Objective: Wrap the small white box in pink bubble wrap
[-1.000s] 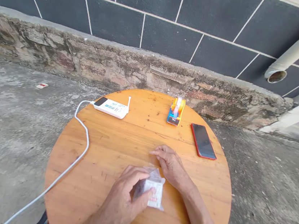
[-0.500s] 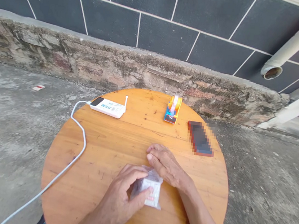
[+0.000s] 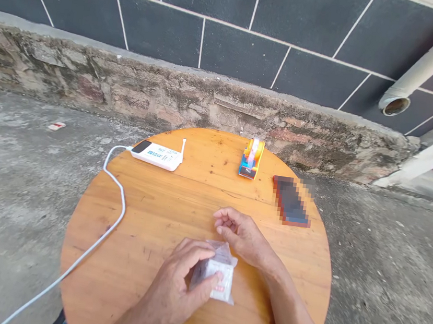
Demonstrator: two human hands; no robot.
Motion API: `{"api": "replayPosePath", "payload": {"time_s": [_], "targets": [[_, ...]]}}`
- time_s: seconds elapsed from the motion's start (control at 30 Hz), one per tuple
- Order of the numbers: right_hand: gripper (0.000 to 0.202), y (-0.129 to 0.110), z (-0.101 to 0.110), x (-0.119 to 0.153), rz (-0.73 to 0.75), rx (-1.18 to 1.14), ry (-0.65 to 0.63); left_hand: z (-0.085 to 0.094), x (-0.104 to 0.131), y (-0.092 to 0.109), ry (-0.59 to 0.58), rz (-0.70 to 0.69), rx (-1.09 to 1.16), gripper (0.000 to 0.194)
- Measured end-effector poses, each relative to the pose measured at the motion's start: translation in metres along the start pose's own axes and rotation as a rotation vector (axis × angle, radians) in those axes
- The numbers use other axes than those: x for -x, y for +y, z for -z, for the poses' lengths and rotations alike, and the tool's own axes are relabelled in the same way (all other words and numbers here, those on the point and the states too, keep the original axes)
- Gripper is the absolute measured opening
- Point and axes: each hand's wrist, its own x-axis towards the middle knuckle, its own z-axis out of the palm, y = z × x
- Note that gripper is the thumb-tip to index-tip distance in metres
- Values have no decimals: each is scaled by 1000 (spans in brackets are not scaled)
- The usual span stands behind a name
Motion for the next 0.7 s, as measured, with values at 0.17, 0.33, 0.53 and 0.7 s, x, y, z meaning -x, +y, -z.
{"api": "replayPosePath", "payload": {"time_s": [0.17,0.33,0.53,0.7], "targets": [[15,-1,0,0,11,-18,59,-1,0,0,10,10,-17,19],[13,-3,-1,1,22,-36,87,-1,1,1,4,29,-17,18],[13,-4,1,5,-20,-84,79,-1,-1,3,4,53,-22,17],[13,-9,3,10,-18,-122,71,0,-1,3,-7,83,-4,17]]}}
